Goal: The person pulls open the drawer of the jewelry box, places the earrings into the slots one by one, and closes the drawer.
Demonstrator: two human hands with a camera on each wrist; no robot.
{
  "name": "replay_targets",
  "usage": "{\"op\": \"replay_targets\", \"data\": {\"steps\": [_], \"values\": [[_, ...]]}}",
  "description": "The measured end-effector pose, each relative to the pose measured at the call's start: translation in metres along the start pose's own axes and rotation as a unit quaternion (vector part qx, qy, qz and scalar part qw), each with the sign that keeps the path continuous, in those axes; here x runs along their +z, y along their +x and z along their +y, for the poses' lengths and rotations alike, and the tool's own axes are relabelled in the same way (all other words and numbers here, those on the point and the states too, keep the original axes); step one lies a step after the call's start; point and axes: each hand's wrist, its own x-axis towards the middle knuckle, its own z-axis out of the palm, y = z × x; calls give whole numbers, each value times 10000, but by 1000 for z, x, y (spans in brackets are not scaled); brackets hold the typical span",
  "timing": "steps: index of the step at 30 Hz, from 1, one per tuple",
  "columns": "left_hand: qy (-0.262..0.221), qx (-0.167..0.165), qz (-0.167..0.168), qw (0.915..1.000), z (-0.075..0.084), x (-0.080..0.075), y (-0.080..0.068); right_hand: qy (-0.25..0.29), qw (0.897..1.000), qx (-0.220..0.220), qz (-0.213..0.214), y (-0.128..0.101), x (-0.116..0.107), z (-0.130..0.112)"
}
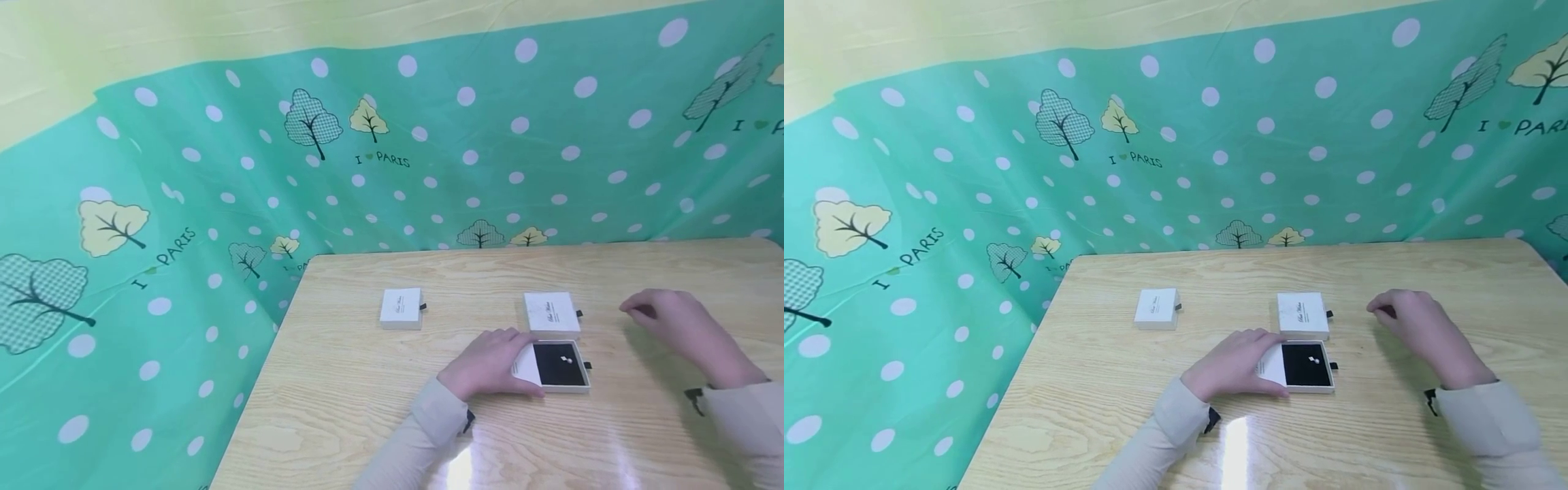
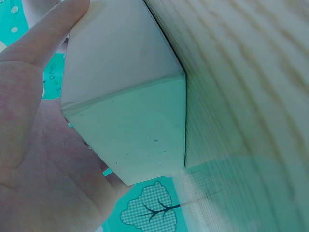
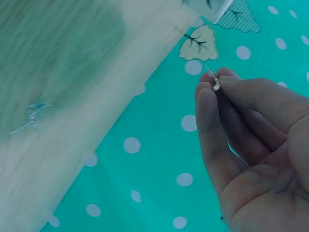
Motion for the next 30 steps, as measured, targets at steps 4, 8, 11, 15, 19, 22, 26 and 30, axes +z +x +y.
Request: {"op": "replay_targets", "data": {"steps": [4, 8, 11, 15, 19, 22, 26, 30], "values": [[-40, -12, -18, 10000, 0, 1, 0, 81, 9999, 15, -78, 0, 0, -9], [-52, -21, -31, 10000, 0, 3, -1, 184, 9998, -28, -58, -1, 3, -17], [-51, -30, -34, 10000, 0, 4, -2, 248, 9996, -142, 53, -2, 6, -22], [-21, -39, -21, 10000, -1, 3, -2, 348, 9988, -335, 126, -2, 8, -27], [-21, -43, -26, 10000, -1, 2, -2, 385, 9983, -434, 86, -2, 10, -33], [-53, -46, -29, 10000, -1, 0, -2, 373, 9983, -452, 40, -2, 13, -36], [-74, -38, -7, 10000, 0, -1, -1, 394, 9976, -561, 98, -1, 16, -39], [-47, -16, 4, 10000, 0, -2, -1, 430, 9955, -827, 194, -1, 19, -43]]}}
